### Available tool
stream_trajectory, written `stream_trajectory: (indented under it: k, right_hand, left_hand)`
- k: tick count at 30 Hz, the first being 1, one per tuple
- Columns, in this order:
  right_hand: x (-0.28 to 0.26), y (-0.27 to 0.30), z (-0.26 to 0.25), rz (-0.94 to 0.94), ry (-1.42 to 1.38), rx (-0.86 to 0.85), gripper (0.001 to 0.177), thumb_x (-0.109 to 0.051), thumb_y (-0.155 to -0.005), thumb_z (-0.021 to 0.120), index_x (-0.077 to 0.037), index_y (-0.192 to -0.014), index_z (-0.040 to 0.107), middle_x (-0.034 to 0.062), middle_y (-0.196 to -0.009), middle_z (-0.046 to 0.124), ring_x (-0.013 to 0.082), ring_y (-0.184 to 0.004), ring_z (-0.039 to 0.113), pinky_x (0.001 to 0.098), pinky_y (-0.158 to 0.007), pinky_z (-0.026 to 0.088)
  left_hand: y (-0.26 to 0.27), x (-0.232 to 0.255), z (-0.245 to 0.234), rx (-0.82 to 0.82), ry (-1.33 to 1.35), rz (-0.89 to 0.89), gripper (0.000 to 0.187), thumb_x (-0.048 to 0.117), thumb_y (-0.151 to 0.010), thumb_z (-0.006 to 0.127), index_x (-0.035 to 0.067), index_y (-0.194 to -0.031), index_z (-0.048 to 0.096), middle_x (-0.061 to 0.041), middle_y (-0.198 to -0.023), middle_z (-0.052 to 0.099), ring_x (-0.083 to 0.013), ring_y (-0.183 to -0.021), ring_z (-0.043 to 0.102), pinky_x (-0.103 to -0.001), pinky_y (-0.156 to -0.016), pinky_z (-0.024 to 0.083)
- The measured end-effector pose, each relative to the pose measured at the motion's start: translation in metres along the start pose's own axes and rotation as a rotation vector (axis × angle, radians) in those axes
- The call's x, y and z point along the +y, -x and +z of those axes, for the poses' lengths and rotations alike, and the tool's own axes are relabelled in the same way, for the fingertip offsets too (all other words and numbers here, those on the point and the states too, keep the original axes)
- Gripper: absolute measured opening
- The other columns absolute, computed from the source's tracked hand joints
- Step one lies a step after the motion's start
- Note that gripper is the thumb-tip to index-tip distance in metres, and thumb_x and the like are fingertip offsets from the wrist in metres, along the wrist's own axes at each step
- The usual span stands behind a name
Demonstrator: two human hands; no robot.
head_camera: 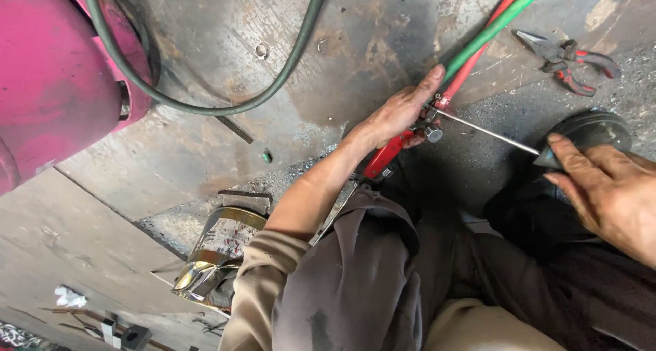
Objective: Repairing and connecting gas hoses for industrial equipment using a screwdriver and pliers.
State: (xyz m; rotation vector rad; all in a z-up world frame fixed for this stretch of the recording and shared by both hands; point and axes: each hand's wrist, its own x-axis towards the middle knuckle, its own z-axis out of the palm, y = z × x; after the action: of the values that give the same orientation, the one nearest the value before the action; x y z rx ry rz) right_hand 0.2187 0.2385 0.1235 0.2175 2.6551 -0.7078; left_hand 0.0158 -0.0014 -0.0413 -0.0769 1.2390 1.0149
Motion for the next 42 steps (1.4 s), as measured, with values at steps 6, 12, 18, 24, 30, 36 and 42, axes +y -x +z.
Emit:
stream_trajectory:
  k: [6,12,18,24,30,36,42]
  right_hand:
    - [-0.023,-0.024,-0.027,0.033,0.174,-0.096,0.045,-0.033,-0.089,0.077,-0.019,-0.131,0.075,0.0107,-0.079,0.068,0.0269,-0.053,0.064,0.0378,-0.053,0.054]
    - [0.014,-0.012,0.009,0.373,-0.469,-0.223,0.036,-0.035,-0.094,0.074,-0.016,-0.124,0.071,0.0073,-0.078,0.068,0.0189,-0.055,0.063,0.0306,-0.049,0.049]
    - [0.025,-0.026,0.006,1.136,-1.012,-0.698,0.041,-0.038,-0.097,0.068,-0.016,-0.131,0.072,0.0148,-0.072,0.064,0.022,-0.042,0.048,0.0374,-0.033,0.035]
    - [0.055,0.006,0.027,0.959,-1.122,-0.611,0.046,-0.02,-0.093,0.072,-0.007,-0.137,0.062,0.0176,-0.083,0.069,0.0199,-0.047,0.053,0.0366,-0.033,0.039]
    - [0.028,0.033,0.024,0.296,-0.73,-0.156,0.051,-0.018,-0.087,0.077,-0.008,-0.135,0.063,0.0159,-0.101,0.069,0.0252,-0.072,0.057,0.0374,-0.06,0.048]
    - [-0.023,-0.011,-0.021,0.035,0.117,-0.102,0.046,-0.031,-0.088,0.078,-0.017,-0.131,0.074,0.0098,-0.101,0.075,0.0268,-0.072,0.072,0.0367,-0.068,0.059]
    - [-0.008,-0.015,-0.003,0.095,-0.241,-0.004,0.032,-0.024,-0.093,0.079,-0.014,-0.123,0.074,0.0116,-0.109,0.076,0.0247,-0.085,0.074,0.0349,-0.074,0.06]
  left_hand:
    - [0.015,0.025,0.007,0.03,0.019,-0.075,0.093,0.092,-0.075,0.035,0.004,-0.086,0.061,-0.006,-0.066,0.063,-0.0145,-0.042,0.057,-0.035,-0.035,0.048]
    - [0.014,0.025,0.005,-0.028,0.018,-0.059,0.095,0.092,-0.078,0.032,0.003,-0.082,0.066,-0.005,-0.059,0.06,-0.0147,-0.038,0.053,-0.034,-0.033,0.044]
    - [0.017,0.033,0.005,-0.006,-0.033,-0.067,0.097,0.091,-0.079,0.032,0.001,-0.086,0.069,-0.005,-0.06,0.06,-0.0142,-0.04,0.055,-0.034,-0.035,0.046]
    - [0.017,0.03,0.006,-0.003,-0.001,-0.07,0.097,0.09,-0.078,0.034,0.0,-0.09,0.069,-0.006,-0.065,0.062,-0.0144,-0.04,0.053,-0.035,-0.034,0.044]
    - [0.021,0.03,0.01,-0.008,0.032,-0.066,0.092,0.088,-0.08,0.04,0.001,-0.094,0.066,-0.008,-0.069,0.062,-0.0154,-0.042,0.055,-0.035,-0.036,0.045]
    - [0.021,0.024,0.009,0.042,0.074,-0.111,0.088,0.088,-0.077,0.042,0.005,-0.095,0.066,-0.008,-0.07,0.065,-0.0147,-0.042,0.056,-0.034,-0.034,0.043]
    - [0.012,0.025,-0.002,0.036,0.035,-0.108,0.089,0.088,-0.082,0.037,0.005,-0.099,0.063,-0.007,-0.071,0.064,-0.0108,-0.048,0.06,-0.032,-0.036,0.049]
